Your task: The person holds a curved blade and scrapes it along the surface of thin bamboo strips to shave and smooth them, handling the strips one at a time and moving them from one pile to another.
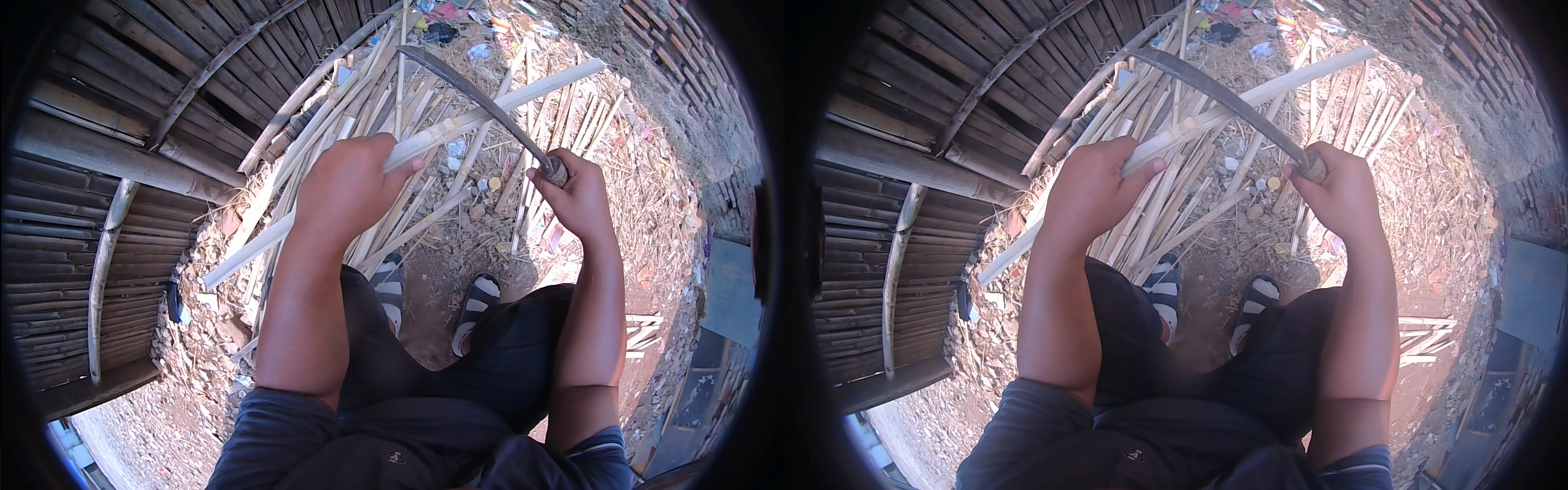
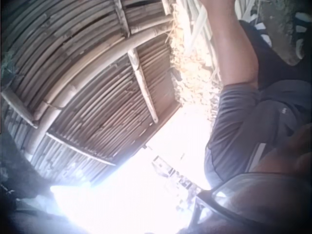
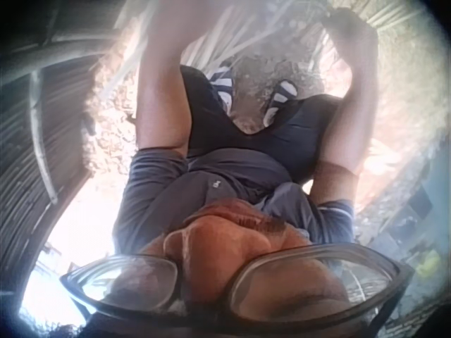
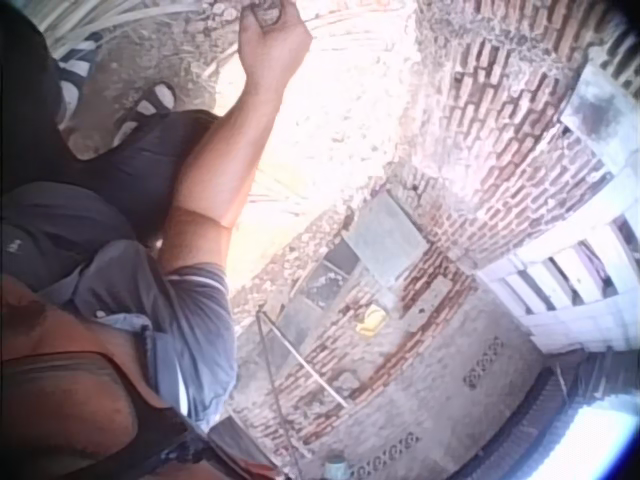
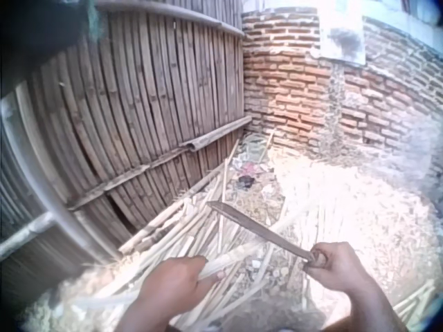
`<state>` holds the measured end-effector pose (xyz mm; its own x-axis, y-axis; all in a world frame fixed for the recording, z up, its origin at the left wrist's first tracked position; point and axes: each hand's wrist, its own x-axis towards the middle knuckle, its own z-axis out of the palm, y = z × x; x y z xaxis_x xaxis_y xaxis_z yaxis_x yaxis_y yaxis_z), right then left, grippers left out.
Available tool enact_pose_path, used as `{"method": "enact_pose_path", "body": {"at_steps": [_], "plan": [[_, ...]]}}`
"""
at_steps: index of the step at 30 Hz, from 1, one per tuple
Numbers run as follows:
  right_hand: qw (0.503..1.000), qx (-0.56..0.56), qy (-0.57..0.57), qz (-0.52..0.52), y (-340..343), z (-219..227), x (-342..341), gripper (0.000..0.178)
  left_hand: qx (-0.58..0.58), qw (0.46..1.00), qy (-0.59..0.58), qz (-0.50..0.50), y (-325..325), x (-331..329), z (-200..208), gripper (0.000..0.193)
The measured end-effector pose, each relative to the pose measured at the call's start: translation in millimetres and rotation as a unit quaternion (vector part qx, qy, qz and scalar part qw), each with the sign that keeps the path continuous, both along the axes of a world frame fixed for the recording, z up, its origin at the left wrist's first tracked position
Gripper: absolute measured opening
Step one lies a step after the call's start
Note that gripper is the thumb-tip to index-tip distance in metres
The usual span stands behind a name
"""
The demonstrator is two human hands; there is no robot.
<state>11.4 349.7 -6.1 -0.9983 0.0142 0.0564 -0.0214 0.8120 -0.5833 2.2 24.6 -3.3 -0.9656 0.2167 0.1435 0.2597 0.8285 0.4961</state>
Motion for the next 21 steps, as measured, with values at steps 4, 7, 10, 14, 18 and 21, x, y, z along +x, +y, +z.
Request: {"method": "enact_pose_path", "body": {"at_steps": [4,7,10,14,18,21], "plan": [[0.999,0.006,0.020,-0.026,4,-2,0,0.032,-0.001,1.000,-0.016,0.005,1,-2,2,0.045],[0.996,0.058,0.042,0.044,-13,-1,10,0.029,0.001,1.000,-0.002,-0.002,1,-1,1,0.045],[0.992,0.088,0.062,0.072,-17,8,14,0.028,0.008,1.000,0.005,-0.003,0,1,0,0.044],[0.999,0.032,0.042,-0.006,1,15,13,0.028,0.029,0.999,0.034,-0.005,-2,1,2,0.042],[0.997,0.042,0.055,-0.040,6,15,14,0.029,0.043,0.999,0.018,-0.001,1,-1,4,0.039],[0.991,0.062,0.110,0.048,-8,10,18,0.026,0.043,0.999,0.025,-0.003,0,0,4,0.038]]}}
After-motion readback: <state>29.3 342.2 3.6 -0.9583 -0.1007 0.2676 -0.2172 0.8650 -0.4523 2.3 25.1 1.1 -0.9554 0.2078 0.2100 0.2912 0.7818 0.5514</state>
